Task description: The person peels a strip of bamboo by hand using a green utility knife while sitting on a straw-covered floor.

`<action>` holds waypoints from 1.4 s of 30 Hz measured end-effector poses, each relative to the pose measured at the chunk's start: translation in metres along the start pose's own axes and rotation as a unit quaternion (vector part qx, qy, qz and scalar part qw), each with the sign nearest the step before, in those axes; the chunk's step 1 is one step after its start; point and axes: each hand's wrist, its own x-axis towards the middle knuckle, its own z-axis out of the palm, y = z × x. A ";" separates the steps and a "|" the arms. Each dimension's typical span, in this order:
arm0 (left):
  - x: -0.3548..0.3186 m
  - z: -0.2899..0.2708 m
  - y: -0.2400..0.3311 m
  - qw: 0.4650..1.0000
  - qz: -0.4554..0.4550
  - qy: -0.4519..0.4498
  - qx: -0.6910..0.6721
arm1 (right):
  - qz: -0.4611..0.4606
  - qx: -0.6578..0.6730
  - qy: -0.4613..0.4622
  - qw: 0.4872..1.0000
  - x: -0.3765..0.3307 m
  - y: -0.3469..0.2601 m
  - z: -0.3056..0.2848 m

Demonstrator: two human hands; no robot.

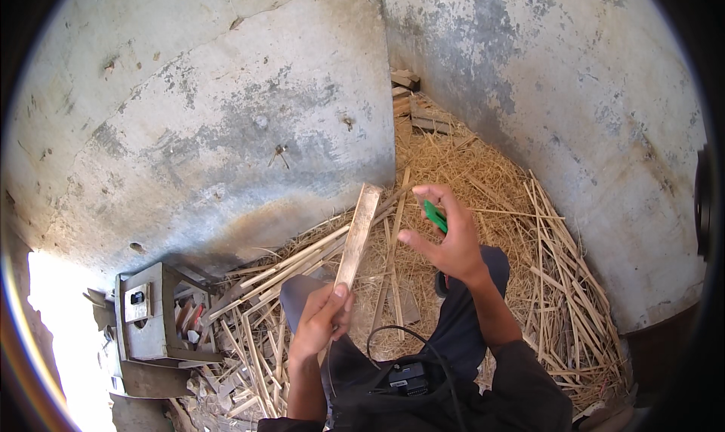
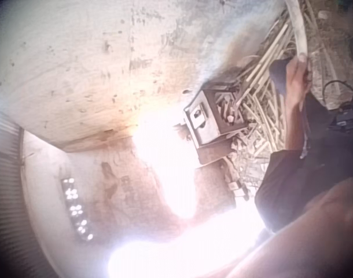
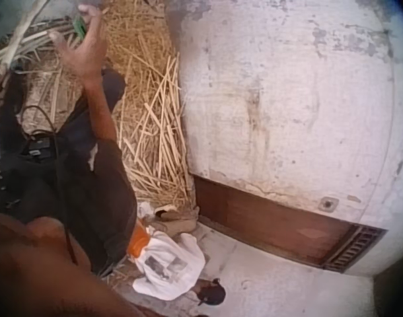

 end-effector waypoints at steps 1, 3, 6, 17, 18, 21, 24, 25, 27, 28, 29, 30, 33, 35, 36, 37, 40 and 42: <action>0.000 0.000 0.000 1.000 0.000 0.000 0.000 | -0.046 -0.040 0.039 0.997 -0.001 -0.001 0.001; -0.002 0.001 0.000 1.000 0.004 -0.003 -0.009 | -0.068 0.066 -0.042 0.995 -0.011 -0.001 -0.003; -0.004 0.009 0.005 1.000 -0.002 0.011 -0.028 | -0.158 -0.052 -0.128 0.978 -0.022 0.001 0.000; -0.014 0.027 0.013 0.998 0.032 0.056 0.019 | -0.227 -0.130 -0.089 0.961 -0.029 -0.014 0.009; -0.015 0.029 0.013 0.995 0.043 0.076 0.039 | -0.231 -0.134 -0.073 0.961 -0.030 -0.014 0.009; -0.015 0.030 0.011 0.995 0.054 0.080 0.033 | -0.228 -0.175 -0.050 0.957 -0.033 -0.018 0.009; -0.015 0.035 0.010 0.988 0.073 0.112 0.077 | -0.232 -0.194 -0.031 0.953 -0.033 -0.017 0.011; -0.015 0.038 0.012 0.988 0.073 0.112 0.077 | -0.232 -0.193 -0.030 0.953 -0.033 -0.017 0.010; -0.015 0.042 0.016 0.976 0.106 0.132 0.134 | -0.231 -0.210 -0.030 0.950 -0.033 -0.017 0.008; -0.015 0.040 0.015 0.976 0.106 0.133 0.134 | -0.231 -0.209 -0.029 0.950 -0.034 -0.015 0.009; -0.014 0.038 0.013 0.983 0.084 0.115 0.113 | -0.235 -0.204 -0.020 0.950 -0.035 -0.011 0.010; -0.014 0.035 0.012 0.989 0.061 0.097 0.092 | -0.239 -0.199 -0.010 0.950 -0.035 -0.010 0.010; -0.012 0.030 0.005 0.995 0.056 0.066 0.038 | -0.232 -0.215 -0.005 0.949 -0.040 -0.012 0.011; -0.014 0.042 0.011 0.977 0.096 0.121 0.148 | -0.234 -0.216 -0.001 0.948 -0.040 -0.010 0.013; -0.014 0.047 0.013 0.941 0.135 0.175 0.255 | -0.237 -0.218 0.002 0.947 -0.040 -0.009 0.014; -0.014 0.047 0.012 0.942 0.135 0.174 0.255 | -0.236 -0.218 0.001 0.947 -0.040 -0.008 0.014; -0.012 0.044 0.007 0.910 0.176 0.199 0.318 | -0.241 -0.219 0.000 0.945 -0.039 -0.008 0.013; -0.012 0.036 0.004 0.955 0.127 0.143 0.228 | -0.236 -0.217 0.001 0.947 -0.039 -0.010 0.012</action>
